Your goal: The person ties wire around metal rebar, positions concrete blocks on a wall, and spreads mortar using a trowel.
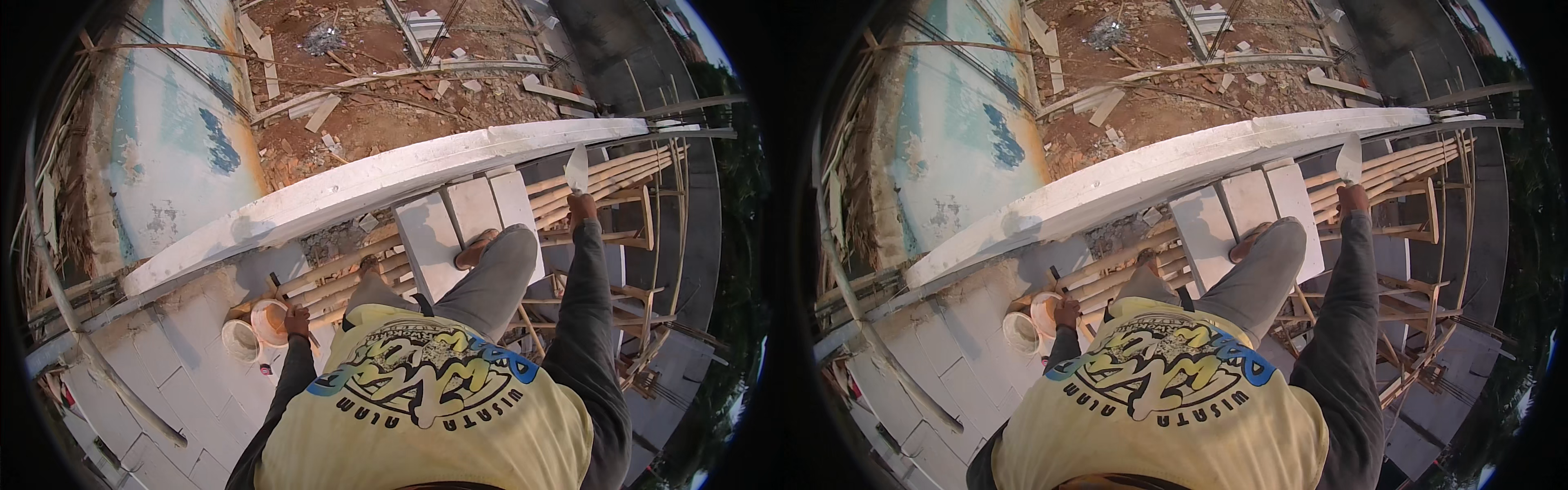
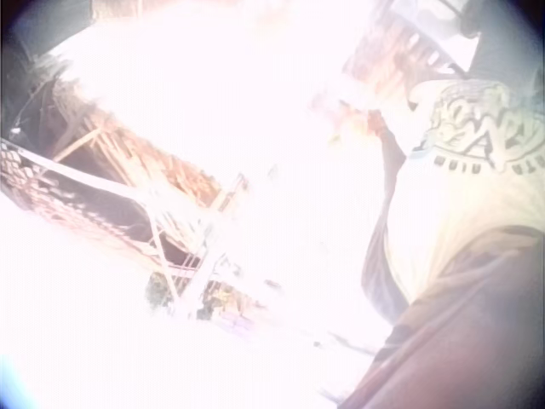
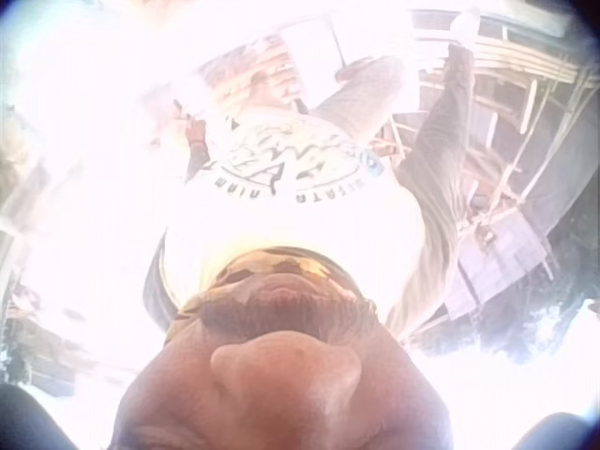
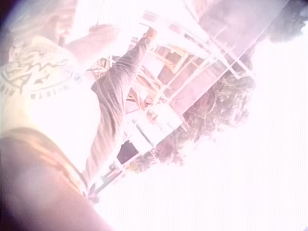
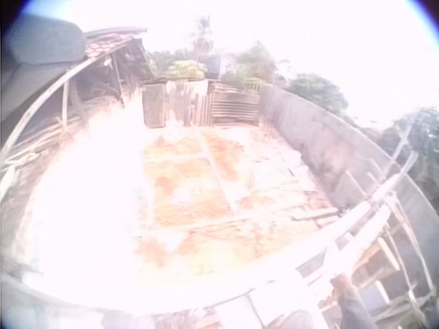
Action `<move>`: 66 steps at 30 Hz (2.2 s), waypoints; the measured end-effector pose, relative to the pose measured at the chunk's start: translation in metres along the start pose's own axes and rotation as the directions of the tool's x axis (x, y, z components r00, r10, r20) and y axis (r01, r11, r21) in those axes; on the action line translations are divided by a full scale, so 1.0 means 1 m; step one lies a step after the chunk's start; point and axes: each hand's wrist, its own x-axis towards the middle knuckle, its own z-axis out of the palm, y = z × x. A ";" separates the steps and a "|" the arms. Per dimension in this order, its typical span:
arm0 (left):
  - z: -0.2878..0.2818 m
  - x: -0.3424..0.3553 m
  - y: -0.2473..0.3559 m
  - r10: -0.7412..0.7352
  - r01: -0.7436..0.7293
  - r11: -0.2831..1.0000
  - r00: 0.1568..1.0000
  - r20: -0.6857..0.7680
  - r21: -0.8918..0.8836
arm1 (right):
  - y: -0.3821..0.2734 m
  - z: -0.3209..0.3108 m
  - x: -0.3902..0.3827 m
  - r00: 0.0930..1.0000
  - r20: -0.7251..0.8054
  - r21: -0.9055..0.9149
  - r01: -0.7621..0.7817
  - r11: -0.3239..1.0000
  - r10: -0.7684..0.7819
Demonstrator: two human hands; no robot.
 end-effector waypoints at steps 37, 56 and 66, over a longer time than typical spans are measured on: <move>0.007 -0.050 -0.011 -0.022 0.023 0.770 1.000 -0.010 0.638 | -0.215 0.362 -0.330 -0.064 0.698 0.190 0.977 0.097 -0.713; -0.017 -0.176 -0.136 0.053 0.220 0.362 0.965 -0.256 0.906 | -0.173 0.335 -0.391 0.137 0.938 0.273 0.280 0.921 -0.319; -0.066 -0.163 -0.169 0.217 0.149 0.826 0.806 -0.551 0.544 | -0.207 0.455 -0.574 -0.024 0.956 0.288 0.270 0.919 -0.292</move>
